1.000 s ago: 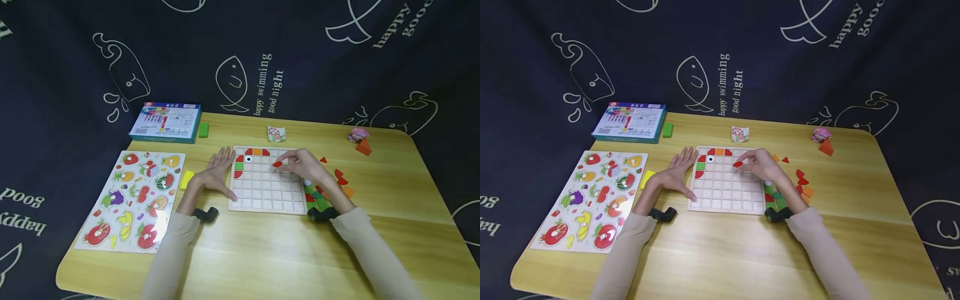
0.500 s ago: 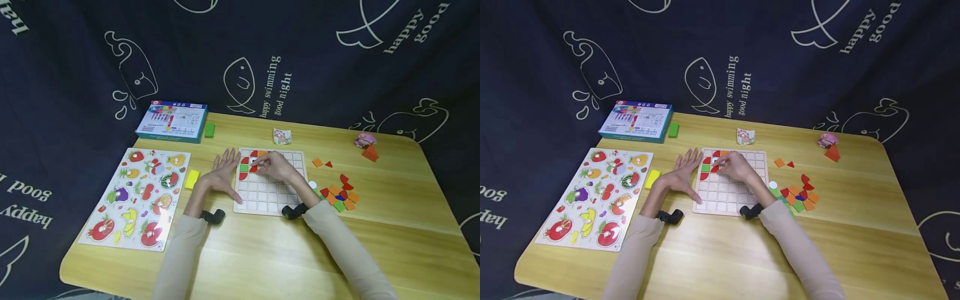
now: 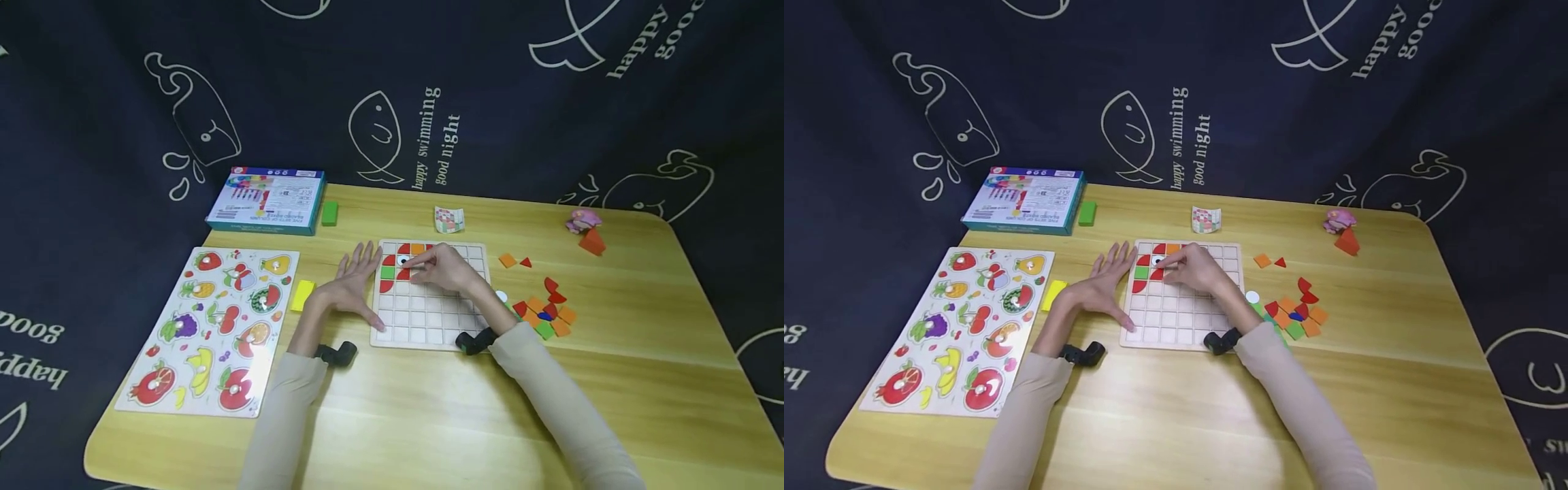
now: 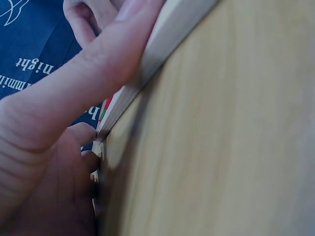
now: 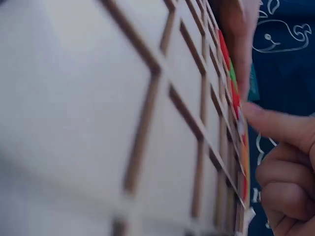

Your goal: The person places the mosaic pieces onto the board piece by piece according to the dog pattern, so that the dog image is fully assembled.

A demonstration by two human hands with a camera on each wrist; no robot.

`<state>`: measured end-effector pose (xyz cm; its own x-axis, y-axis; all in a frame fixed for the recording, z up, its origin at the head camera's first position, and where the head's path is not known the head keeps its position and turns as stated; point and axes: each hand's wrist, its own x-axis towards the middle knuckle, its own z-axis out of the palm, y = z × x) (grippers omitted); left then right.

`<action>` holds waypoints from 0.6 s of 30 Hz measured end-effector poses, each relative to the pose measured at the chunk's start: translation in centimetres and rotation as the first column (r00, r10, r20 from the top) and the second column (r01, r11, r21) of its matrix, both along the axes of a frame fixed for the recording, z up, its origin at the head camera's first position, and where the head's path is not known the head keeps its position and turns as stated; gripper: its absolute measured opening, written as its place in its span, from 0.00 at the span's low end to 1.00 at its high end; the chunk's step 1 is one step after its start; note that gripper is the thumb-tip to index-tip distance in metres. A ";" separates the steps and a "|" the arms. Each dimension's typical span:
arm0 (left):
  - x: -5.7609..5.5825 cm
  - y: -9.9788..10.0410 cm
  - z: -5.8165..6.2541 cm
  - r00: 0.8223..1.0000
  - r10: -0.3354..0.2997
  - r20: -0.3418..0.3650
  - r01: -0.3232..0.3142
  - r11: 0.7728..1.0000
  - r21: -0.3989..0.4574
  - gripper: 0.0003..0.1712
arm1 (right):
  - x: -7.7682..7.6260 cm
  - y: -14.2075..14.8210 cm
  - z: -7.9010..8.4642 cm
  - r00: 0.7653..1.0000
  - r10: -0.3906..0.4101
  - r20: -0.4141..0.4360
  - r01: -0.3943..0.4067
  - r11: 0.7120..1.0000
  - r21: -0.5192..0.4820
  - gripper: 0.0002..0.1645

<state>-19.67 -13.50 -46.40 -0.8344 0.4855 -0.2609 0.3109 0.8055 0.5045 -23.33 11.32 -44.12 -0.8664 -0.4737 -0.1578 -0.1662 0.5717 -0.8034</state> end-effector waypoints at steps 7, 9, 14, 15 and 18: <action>0.1 0.0 0.3 1.000 -0.004 0.016 0.004 1.000 0.016 0.91 | 1.7 8.0 2.4 0.987 -0.155 -0.049 0.158 0.986 0.059 0.20; 0.2 0.0 0.3 1.000 -0.006 0.015 0.005 1.000 0.026 0.91 | 2.2 11.1 2.4 0.972 -0.222 -0.078 0.229 0.969 0.096 0.21; 0.3 -0.1 0.4 1.000 -0.009 0.014 0.008 0.999 0.034 0.90 | 3.4 18.0 2.0 0.914 -0.391 -0.113 0.404 0.902 0.150 0.25; 0.3 -0.1 0.4 1.000 -0.008 0.016 0.008 0.999 0.037 0.90 | 3.7 19.1 2.0 0.900 -0.422 -0.107 0.435 0.886 0.162 0.27; 0.3 0.0 0.3 1.000 -0.017 0.014 0.016 0.999 0.039 0.89 | 4.4 21.6 1.8 0.868 -0.494 -0.047 0.494 0.849 0.187 0.31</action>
<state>-19.37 -13.46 -46.08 -0.8226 0.5091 -0.2534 0.3167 0.7802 0.5394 -18.91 32.92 -42.33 -0.9776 0.0552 -0.2031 0.1804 0.7165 -0.6738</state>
